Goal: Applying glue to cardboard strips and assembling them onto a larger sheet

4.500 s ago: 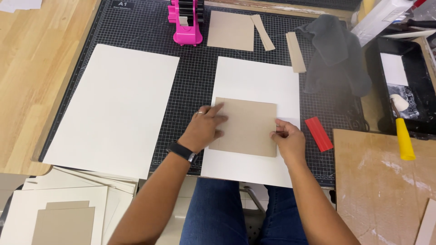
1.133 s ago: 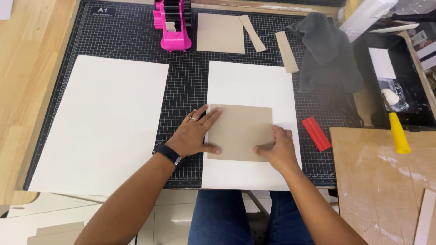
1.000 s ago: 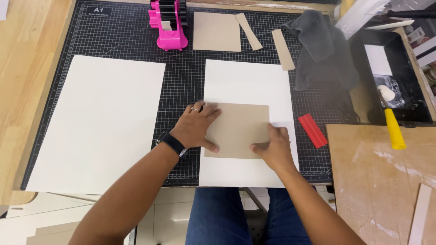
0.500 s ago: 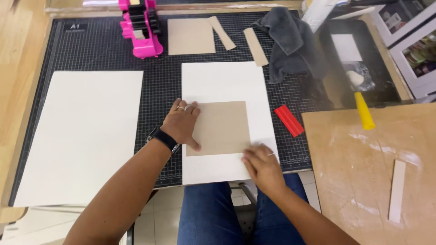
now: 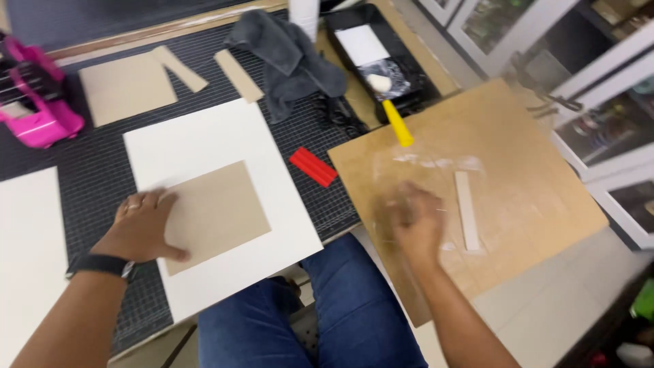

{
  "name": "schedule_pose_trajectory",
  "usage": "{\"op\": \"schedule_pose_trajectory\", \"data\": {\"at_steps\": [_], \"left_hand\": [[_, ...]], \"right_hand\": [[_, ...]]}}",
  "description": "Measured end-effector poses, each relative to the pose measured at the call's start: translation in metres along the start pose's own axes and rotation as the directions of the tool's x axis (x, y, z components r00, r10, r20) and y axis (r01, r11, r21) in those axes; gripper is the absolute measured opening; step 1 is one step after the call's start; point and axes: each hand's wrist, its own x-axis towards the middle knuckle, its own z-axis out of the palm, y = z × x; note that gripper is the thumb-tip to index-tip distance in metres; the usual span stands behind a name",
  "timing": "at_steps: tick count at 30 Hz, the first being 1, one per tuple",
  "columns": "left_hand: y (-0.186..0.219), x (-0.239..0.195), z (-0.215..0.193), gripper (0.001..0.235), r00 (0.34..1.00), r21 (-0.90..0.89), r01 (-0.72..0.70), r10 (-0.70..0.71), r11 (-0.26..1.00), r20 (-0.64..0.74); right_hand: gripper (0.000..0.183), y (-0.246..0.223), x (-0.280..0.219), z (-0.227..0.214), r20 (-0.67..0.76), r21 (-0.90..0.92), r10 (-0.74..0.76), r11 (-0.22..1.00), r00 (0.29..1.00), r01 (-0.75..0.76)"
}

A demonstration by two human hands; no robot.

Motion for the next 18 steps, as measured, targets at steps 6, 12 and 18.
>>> {"op": "schedule_pose_trajectory", "data": {"at_steps": [6, 12, 18], "left_hand": [[0.052, -0.001, -0.051, 0.106, 0.985, 0.234, 0.161, -0.172, 0.959, 0.028], [0.159, 0.059, -0.015, 0.097, 0.931, -0.106, -0.246, 0.204, 0.964, -0.302], [0.191, 0.052, -0.041, 0.14, 0.983, -0.374, -0.137, 0.079, 0.917, -0.165]], "right_hand": [[0.066, 0.095, -0.037, -0.061, -0.115, -0.585, 0.375, 0.723, 0.92, -0.368], [0.069, 0.119, -0.042, -0.053, -0.073, -0.631, 0.402, 0.69, 0.913, -0.355], [0.083, 0.139, -0.046, -0.045, 0.034, -0.73, 0.393, 0.638, 0.919, -0.245]]}}
